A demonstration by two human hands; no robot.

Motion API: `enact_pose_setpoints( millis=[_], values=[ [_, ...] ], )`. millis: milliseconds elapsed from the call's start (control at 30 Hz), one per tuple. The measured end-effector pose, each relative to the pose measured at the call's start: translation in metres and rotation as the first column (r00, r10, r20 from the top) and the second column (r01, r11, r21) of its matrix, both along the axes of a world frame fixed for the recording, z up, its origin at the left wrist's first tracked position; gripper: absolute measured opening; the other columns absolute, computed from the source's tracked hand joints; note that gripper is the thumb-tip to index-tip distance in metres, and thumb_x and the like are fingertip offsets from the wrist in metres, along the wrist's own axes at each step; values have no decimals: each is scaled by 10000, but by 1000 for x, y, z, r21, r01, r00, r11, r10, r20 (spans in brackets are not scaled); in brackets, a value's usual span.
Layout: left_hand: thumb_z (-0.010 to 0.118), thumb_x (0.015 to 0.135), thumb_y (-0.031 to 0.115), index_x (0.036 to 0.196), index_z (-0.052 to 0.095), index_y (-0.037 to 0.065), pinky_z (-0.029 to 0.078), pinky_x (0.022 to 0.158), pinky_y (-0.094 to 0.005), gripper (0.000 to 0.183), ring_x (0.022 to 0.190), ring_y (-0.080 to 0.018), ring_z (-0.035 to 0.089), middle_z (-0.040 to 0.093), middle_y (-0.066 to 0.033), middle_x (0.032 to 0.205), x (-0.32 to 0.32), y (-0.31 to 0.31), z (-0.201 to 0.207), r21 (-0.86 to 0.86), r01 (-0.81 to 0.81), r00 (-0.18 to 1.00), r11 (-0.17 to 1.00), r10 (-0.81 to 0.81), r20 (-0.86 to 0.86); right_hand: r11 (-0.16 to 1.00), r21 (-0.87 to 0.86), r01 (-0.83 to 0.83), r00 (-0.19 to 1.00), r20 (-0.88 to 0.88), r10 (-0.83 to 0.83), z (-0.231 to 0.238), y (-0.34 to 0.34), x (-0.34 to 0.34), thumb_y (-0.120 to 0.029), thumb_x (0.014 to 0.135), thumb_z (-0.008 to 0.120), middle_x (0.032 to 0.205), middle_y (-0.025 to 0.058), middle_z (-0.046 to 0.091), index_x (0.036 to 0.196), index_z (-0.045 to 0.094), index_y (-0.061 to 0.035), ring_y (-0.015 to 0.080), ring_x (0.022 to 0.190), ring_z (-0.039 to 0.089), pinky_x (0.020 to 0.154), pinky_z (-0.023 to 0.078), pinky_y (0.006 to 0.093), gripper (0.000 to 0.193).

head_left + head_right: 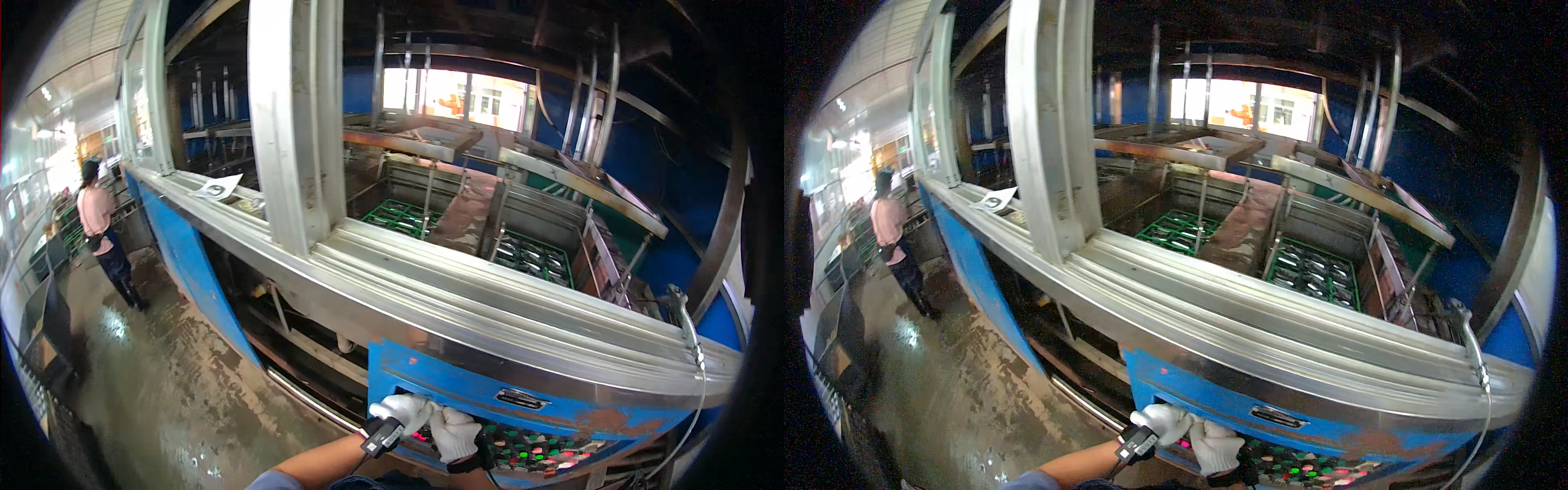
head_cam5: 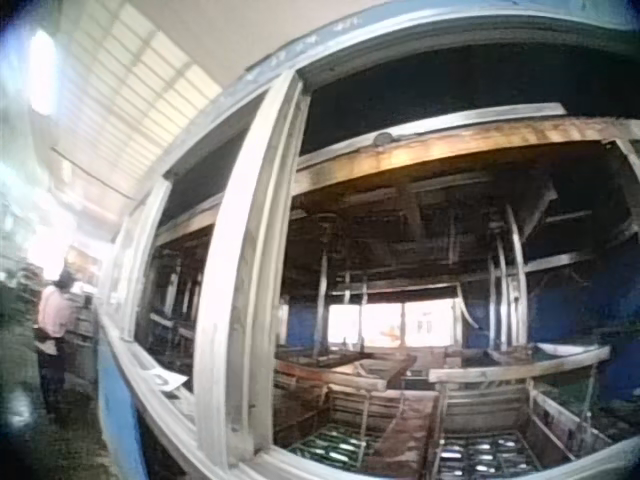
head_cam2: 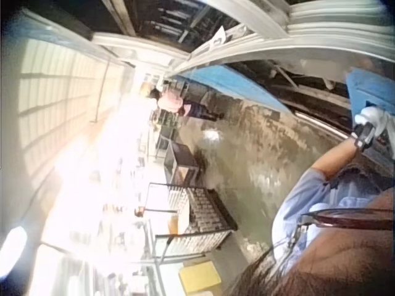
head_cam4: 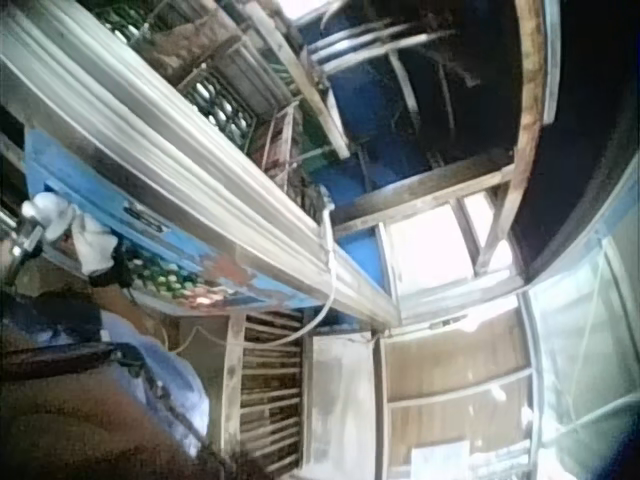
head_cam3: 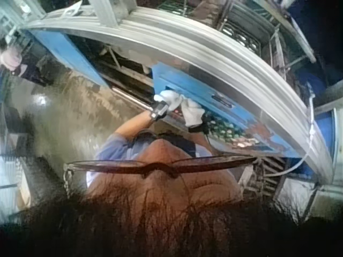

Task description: Unloading metal pistons from a cleaning basket and stacking them neatly on cardboard.

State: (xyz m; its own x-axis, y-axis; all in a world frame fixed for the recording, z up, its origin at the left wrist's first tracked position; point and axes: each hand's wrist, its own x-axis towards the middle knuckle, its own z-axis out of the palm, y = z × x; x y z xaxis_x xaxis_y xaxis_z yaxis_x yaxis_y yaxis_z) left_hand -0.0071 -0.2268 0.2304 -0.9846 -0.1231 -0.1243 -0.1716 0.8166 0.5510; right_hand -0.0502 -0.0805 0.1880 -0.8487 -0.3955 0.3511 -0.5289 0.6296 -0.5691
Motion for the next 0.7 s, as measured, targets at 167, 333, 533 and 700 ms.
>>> enact_pose_setpoints(
  millis=[167, 333, 533, 700],
  values=[
    [407, 995, 375, 1065, 654, 90, 536, 830, -437, 384, 954, -354, 669, 700, -179, 977, -5, 7, 2, -17, 22, 1000, 1000, -22, 8, 991, -135, 10, 995, -101, -24, -7, 2, -4, -263, 874, 677, 642, 192, 624, 681, 686, -42, 334, 592, 657, 566, 494, 421, 293],
    [429, 995, 384, 1128, 633, 115, 551, 758, -443, 362, 879, -369, 681, 700, -198, 947, -2, 2, -4, -21, 13, 1000, 1000, -13, 29, 984, 144, -107, 992, 87, 95, 16, 13, -8, -337, 913, 620, 712, 157, 672, 799, 720, -64, 315, 675, 674, 656, 522, 408, 312],
    [473, 980, 402, 1231, 576, 155, 550, 757, -454, 367, 875, -355, 690, 706, -184, 964, 1, 10, 4, 42, -24, 996, 999, 28, -81, 907, -306, -290, 652, 631, 421, 108, 72, 39, -165, 971, 625, 1068, 89, 702, 1180, 662, 1, 148, 977, 648, 880, 500, 277, 269],
    [438, 986, 485, 1249, 588, 147, 521, 842, -462, 454, 1022, -332, 668, 684, -166, 1134, -3, -1, -15, 92, -54, 999, 994, 53, 12, 953, -293, 80, 831, 547, 98, 198, 169, 47, -270, 980, 549, 981, 148, 700, 1032, 693, 39, 203, 863, 666, 733, 522, 295, 345]
  ],
)
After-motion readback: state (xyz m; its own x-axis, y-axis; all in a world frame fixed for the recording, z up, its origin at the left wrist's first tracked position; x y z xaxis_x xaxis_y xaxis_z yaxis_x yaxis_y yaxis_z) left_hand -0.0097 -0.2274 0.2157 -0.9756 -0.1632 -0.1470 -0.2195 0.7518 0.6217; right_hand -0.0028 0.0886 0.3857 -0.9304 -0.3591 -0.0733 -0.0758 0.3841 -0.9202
